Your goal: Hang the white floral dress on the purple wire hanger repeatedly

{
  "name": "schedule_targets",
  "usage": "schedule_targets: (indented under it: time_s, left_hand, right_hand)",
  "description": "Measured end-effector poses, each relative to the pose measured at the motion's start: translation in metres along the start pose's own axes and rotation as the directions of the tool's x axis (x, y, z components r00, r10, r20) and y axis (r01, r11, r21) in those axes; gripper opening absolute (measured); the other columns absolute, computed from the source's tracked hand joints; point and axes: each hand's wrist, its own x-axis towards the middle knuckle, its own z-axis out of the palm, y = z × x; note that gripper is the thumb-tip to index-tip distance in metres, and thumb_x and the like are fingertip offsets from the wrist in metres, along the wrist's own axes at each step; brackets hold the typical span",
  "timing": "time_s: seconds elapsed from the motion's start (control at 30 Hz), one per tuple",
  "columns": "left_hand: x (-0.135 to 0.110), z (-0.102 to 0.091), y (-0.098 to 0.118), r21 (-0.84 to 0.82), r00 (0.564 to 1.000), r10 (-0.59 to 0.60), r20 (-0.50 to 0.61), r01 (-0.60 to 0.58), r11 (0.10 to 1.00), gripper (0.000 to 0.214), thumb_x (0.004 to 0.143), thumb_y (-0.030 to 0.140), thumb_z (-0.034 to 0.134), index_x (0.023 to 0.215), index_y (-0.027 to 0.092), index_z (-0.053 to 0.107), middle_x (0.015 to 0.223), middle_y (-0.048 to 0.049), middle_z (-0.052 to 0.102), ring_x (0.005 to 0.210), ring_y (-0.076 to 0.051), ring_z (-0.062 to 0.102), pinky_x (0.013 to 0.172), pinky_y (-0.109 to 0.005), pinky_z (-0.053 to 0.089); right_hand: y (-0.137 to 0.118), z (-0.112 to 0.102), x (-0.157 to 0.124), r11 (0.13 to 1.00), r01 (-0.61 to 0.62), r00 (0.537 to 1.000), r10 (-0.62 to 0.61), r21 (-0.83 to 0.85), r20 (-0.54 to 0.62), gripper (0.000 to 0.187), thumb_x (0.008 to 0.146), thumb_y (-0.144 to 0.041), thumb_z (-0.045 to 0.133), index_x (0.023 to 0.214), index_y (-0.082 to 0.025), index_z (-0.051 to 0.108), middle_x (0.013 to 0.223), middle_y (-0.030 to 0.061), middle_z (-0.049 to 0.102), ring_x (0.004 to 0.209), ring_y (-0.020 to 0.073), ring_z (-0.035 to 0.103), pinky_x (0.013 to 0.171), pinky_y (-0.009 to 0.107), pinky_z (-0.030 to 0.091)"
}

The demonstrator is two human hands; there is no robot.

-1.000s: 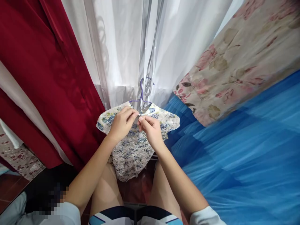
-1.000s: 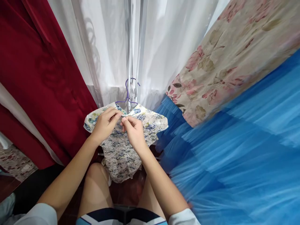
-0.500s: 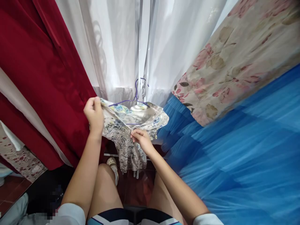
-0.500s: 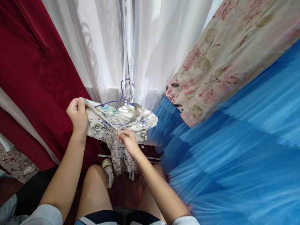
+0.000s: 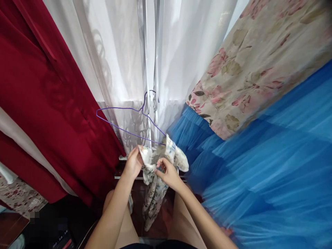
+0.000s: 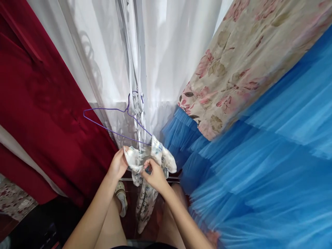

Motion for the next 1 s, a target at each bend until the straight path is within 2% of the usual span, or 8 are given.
schedule_targets:
  time_s: [0.1,0.23,0.33,0.4,0.47,0.7,0.83,1.0]
  left_hand:
    - [-0.025,0.030,-0.003,0.358,0.963,0.050,0.265,-0.146,0.922,0.026,0.089,0.041,0.062,0.084,0.016,0.066,0.083,-0.0042,0.064,0.078,-0.017,0.060,0.074,-0.028,0.048]
    - [-0.042,0.048,-0.007,0.555,0.888,0.081,0.452,-0.351,0.754,0.037,0.091,0.040,0.058,0.122,0.020,0.063,0.100,-0.0071,0.063,0.093,-0.020,0.059,0.092,-0.033,0.046]
    - [-0.055,0.043,-0.021,0.474,0.790,-0.118,0.602,-0.234,0.849,0.060,0.090,0.051,0.057,0.141,0.021,0.049,0.111,-0.0104,0.062,0.103,-0.023,0.058,0.099,-0.037,0.044]
    - [-0.068,0.033,-0.036,0.493,0.677,-0.323,0.661,-0.068,0.867,0.058,0.088,0.058,0.057,0.131,0.019,0.059,0.109,-0.0102,0.065,0.103,-0.024,0.060,0.096,-0.037,0.046]
    - [-0.081,0.020,-0.050,0.595,0.639,-0.451,0.624,-0.014,0.804,0.051,0.082,0.057,0.065,0.113,0.017,0.069,0.101,-0.0073,0.068,0.095,-0.024,0.061,0.087,-0.033,0.049]
    - [-0.075,-0.008,-0.030,0.769,0.912,-0.134,0.387,-0.239,0.592,0.027,0.089,0.040,0.060,0.089,0.015,0.069,0.078,-0.0018,0.065,0.073,-0.017,0.057,0.069,-0.025,0.045]
    - [-0.062,0.001,0.004,0.739,0.896,0.110,0.429,-0.419,0.528,0.022,0.092,0.036,0.057,0.084,0.017,0.067,0.080,-0.0042,0.064,0.077,-0.019,0.059,0.074,-0.027,0.045]
    - [-0.054,-0.019,0.028,0.742,0.905,0.259,0.336,-0.424,0.520,0.026,0.092,0.036,0.057,0.076,0.017,0.065,0.080,-0.0042,0.061,0.074,-0.017,0.055,0.069,-0.026,0.044]
  right_hand:
    - [-0.005,-0.010,-0.024,0.998,0.058,0.979,-0.057,0.003,0.197,0.059,0.070,-0.031,0.079,0.125,-0.023,0.059,0.120,0.0082,0.063,0.114,0.0294,0.056,0.100,0.041,0.042]
    - [-0.017,-0.020,-0.045,0.993,-0.047,0.968,0.019,0.107,0.251,0.032,0.092,-0.040,0.058,0.120,-0.025,0.062,0.112,0.0075,0.065,0.116,0.0296,0.056,0.102,0.045,0.042]
    - [-0.027,-0.044,-0.056,0.972,-0.156,0.943,0.094,0.175,0.321,0.032,0.092,-0.043,0.059,0.116,-0.024,0.065,0.104,0.0071,0.067,0.102,0.0268,0.061,0.090,0.040,0.049]
    - [-0.038,-0.071,-0.062,0.969,-0.204,0.881,0.122,0.136,0.458,0.028,0.090,-0.043,0.062,0.106,-0.020,0.070,0.094,0.0067,0.068,0.087,0.0237,0.063,0.078,0.036,0.052]
    - [-0.051,-0.102,-0.061,0.982,-0.186,0.840,0.142,0.032,0.523,0.024,0.086,-0.040,0.067,0.090,-0.018,0.074,0.081,0.0059,0.069,0.072,0.0205,0.061,0.066,0.032,0.051]
    - [-0.087,-0.176,0.019,0.993,-0.013,0.991,0.029,-0.116,0.132,0.021,0.064,-0.031,0.085,0.073,-0.013,0.078,0.062,0.0027,0.067,0.052,0.0149,0.055,0.049,0.026,0.042]
    - [-0.091,-0.161,0.098,0.993,0.008,1.000,-0.008,0.121,0.002,0.025,0.057,-0.033,0.088,0.065,-0.014,0.073,0.061,0.0024,0.068,0.052,0.0154,0.059,0.050,0.025,0.045]
    - [-0.091,-0.110,0.149,0.940,-0.122,0.975,0.054,0.320,0.214,0.029,0.062,-0.035,0.085,0.075,-0.013,0.071,0.067,0.0049,0.072,0.058,0.0160,0.065,0.056,0.026,0.050]
